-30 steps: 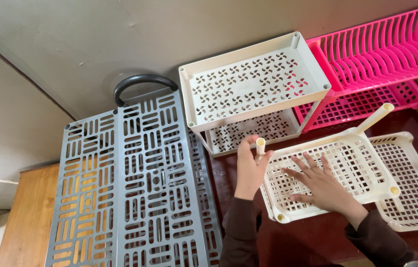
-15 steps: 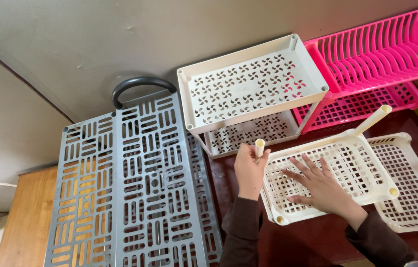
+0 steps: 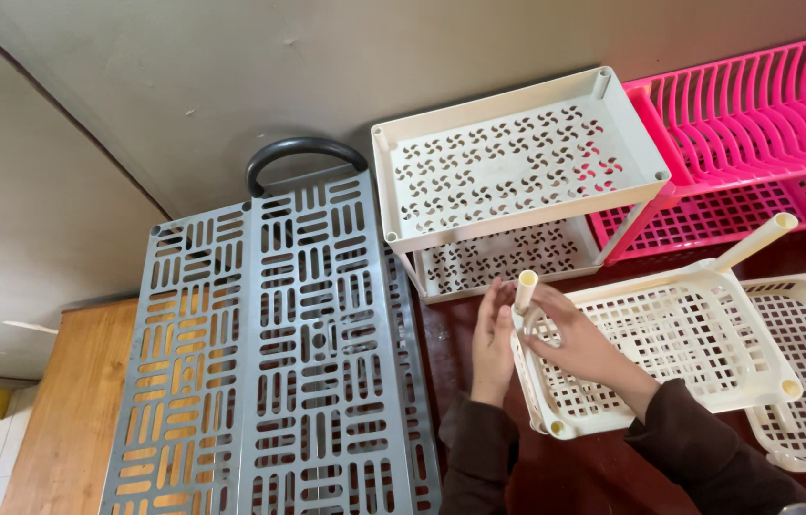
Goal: The person disassembles a white plastic dish rack by removing its legs and trays, then reassembles it by inserting the legs and placing the trays back into position.
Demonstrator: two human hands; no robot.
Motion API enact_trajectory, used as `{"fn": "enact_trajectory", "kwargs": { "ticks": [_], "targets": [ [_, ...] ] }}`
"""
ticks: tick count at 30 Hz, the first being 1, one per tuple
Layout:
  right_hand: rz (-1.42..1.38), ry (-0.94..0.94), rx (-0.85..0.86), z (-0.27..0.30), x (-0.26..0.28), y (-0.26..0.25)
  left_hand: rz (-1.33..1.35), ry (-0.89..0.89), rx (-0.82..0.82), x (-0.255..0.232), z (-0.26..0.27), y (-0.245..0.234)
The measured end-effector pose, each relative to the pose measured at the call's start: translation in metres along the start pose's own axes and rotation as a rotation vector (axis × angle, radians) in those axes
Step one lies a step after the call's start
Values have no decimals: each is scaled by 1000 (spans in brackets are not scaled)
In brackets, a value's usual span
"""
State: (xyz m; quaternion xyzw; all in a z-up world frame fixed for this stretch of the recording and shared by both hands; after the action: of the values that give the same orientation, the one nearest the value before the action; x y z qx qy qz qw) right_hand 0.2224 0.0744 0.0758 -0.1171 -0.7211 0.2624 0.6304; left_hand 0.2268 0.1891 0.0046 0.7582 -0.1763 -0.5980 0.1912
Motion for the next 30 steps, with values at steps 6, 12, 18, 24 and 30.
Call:
{"fn": "enact_trajectory", "kwargs": {
  "ticks": [6, 12, 18, 24, 30],
  "targets": [
    [-482, 163, -148, -13, -22, -3, -393, 169, 171, -3, 15, 15],
    [-504, 241, 134, -32, -13, -2, -497, 132, 199, -7, 11, 16],
    [-214, 228, 210, -41, 23, -18, -366, 86, 119, -9, 11, 20],
    [37, 219, -138, -32, 34, -34, -416, 149, 136, -24, 11, 24],
    [-121, 89, 81, -38, 42, -30, -431, 132, 144, -19, 10, 22]
  ]
}}
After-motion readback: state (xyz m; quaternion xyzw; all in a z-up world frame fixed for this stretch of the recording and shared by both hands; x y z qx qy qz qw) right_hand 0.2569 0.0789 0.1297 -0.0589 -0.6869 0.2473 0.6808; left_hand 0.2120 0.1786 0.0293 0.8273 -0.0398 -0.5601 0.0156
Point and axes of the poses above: each hand's wrist, its own z-axis away from the middle knuckle, its own y-axis out of the palm, x = y × z, the point moved 10 cm from there along -z, towards the middle knuckle, and after that the axes turned 13 degrees about y, right-handed, at the moved point
